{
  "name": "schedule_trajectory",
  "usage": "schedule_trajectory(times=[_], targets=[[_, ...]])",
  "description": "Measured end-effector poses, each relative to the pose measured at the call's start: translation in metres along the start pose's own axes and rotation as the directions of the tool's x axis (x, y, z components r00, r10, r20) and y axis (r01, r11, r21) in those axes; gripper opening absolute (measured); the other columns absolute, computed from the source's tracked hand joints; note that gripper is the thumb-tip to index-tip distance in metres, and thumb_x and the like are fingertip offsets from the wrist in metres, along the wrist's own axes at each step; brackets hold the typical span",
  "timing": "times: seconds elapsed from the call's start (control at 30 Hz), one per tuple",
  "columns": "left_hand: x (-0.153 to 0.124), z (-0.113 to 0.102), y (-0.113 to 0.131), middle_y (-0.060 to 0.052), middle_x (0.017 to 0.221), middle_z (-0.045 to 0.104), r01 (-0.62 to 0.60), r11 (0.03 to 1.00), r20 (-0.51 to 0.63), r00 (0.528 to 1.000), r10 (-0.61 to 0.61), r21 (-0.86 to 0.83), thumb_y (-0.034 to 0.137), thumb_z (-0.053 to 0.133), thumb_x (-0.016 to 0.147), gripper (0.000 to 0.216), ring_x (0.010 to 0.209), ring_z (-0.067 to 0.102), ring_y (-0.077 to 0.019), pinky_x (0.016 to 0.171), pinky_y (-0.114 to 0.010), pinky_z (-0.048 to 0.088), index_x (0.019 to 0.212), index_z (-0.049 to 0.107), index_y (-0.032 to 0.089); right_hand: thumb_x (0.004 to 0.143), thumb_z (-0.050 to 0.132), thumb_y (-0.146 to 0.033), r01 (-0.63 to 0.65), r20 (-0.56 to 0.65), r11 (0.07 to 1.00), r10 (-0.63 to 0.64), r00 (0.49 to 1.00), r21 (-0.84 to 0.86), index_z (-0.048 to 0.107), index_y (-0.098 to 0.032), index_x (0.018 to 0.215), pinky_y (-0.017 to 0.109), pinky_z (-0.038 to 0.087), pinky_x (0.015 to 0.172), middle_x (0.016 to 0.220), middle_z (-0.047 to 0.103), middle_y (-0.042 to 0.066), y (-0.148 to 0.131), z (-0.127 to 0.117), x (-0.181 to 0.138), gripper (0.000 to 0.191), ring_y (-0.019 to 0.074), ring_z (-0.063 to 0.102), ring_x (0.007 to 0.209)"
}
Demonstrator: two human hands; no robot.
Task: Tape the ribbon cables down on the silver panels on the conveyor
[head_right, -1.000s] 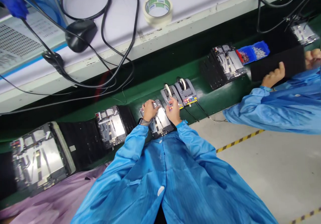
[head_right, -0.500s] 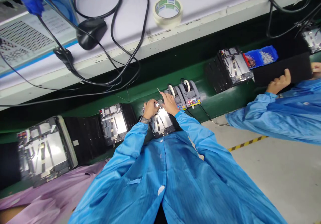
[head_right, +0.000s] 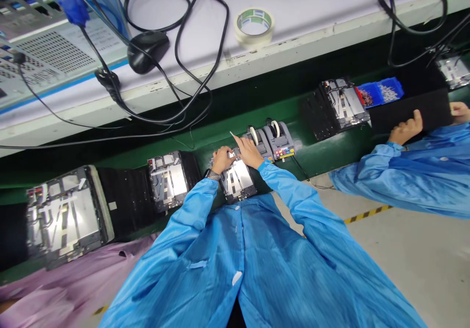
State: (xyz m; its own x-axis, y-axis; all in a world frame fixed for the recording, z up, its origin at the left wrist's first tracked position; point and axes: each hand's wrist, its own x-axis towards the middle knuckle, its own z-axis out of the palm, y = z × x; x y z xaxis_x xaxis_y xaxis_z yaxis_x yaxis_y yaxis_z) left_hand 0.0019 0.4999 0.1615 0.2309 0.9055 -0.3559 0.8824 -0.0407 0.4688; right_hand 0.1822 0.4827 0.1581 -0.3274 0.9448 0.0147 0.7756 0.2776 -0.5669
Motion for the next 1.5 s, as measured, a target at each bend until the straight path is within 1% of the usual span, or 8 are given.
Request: schedule_trajectory(times=[0.1,0.23,0.33,0.43,0.67,0.83,1.2,1.5], targets=[[0.001,0.001,0.001,-0.006,0.126,0.064,0.025,0.999,-0.01,1.0,-0.025,-0.021,0.034,0.076,0.089,0.02,0.128,0.054,-0.0292,0.11,-0.043,0.031,0.101,0.061,0.027,0.09,0.063,-0.015,-0.033,-0.04,0.998,0.034,0.999,0.046,0.026,-0.015,0.163,0.057,0.039,0.111,0.138,0.052,0.021,0.004,-0.003,-0.001,0.082,0.0372,0.049,0.129],[0.006,0.002,-0.001,-0.004,0.126,0.064,0.057,0.997,-0.001,0.998,-0.057,-0.06,0.032,0.08,0.086,0.022,0.128,0.054,-0.0281,0.111,-0.044,0.03,0.097,0.061,0.026,0.089,0.058,-0.012,-0.111,-0.117,0.971,0.137,0.984,0.21,0.033,-0.016,0.158,0.047,0.045,0.106,0.115,0.064,0.011,0.011,-0.011,0.006,0.073,0.0275,0.06,0.108],[0.01,0.001,-0.001,-0.004,0.125,0.064,0.076,0.995,0.016,0.997,-0.075,-0.071,0.032,0.082,0.083,0.025,0.127,0.054,-0.0279,0.111,-0.045,0.031,0.094,0.061,0.026,0.087,0.054,-0.01,-0.153,-0.041,0.923,0.179,0.983,0.353,0.035,-0.017,0.154,0.034,0.051,0.09,0.096,0.065,0.003,0.015,-0.018,0.012,0.07,0.0194,0.062,0.086],[0.011,-0.001,-0.001,-0.004,0.123,0.065,0.082,0.994,0.029,0.996,-0.08,-0.071,0.033,0.082,0.082,0.025,0.126,0.055,-0.028,0.11,-0.044,0.032,0.093,0.061,0.026,0.082,0.054,-0.008,-0.155,0.108,0.9,0.121,0.987,0.406,0.039,-0.016,0.151,0.026,0.049,0.075,0.085,0.063,-0.002,0.018,-0.02,0.017,0.071,0.0159,0.06,0.075],[0.013,0.001,-0.004,-0.003,0.125,0.064,0.096,0.992,0.039,0.995,-0.093,-0.076,0.034,0.083,0.081,0.026,0.127,0.055,-0.0269,0.107,-0.042,0.034,0.094,0.062,0.026,0.077,0.059,-0.004,-0.149,0.375,0.934,0.017,0.927,0.326,0.038,-0.018,0.151,0.021,0.043,0.065,0.078,0.064,-0.006,0.021,-0.007,0.031,0.078,0.0138,0.059,0.07],[0.015,0.002,-0.004,-0.003,0.124,0.064,0.099,0.992,0.043,0.994,-0.096,-0.077,0.034,0.084,0.079,0.028,0.128,0.055,-0.0269,0.106,-0.042,0.034,0.093,0.061,0.026,0.076,0.06,-0.002,-0.126,0.468,0.971,0.017,0.884,0.202,0.036,-0.015,0.152,0.022,0.041,0.063,0.078,0.067,-0.004,0.018,-0.007,0.044,0.081,0.0151,0.06,0.068],[0.016,0.004,-0.007,-0.004,0.125,0.064,0.084,0.993,0.032,0.996,-0.081,-0.087,0.032,0.083,0.079,0.027,0.129,0.055,-0.0277,0.108,-0.046,0.034,0.092,0.06,0.025,0.079,0.062,-0.001,-0.105,0.501,0.991,0.052,0.864,0.078,0.028,-0.013,0.158,0.022,0.043,0.061,0.086,0.072,0.002,0.006,-0.014,0.051,0.086,0.0178,0.065,0.073],[0.016,0.003,-0.005,-0.004,0.124,0.064,0.095,0.992,0.04,0.995,-0.092,-0.086,0.032,0.084,0.079,0.027,0.128,0.055,-0.0285,0.109,-0.046,0.034,0.091,0.06,0.026,0.078,0.067,-0.006,-0.144,0.495,0.988,0.094,0.864,0.063,0.034,-0.015,0.156,0.023,0.046,0.065,0.085,0.074,0.003,0.002,-0.017,0.052,0.084,0.0198,0.067,0.073]])
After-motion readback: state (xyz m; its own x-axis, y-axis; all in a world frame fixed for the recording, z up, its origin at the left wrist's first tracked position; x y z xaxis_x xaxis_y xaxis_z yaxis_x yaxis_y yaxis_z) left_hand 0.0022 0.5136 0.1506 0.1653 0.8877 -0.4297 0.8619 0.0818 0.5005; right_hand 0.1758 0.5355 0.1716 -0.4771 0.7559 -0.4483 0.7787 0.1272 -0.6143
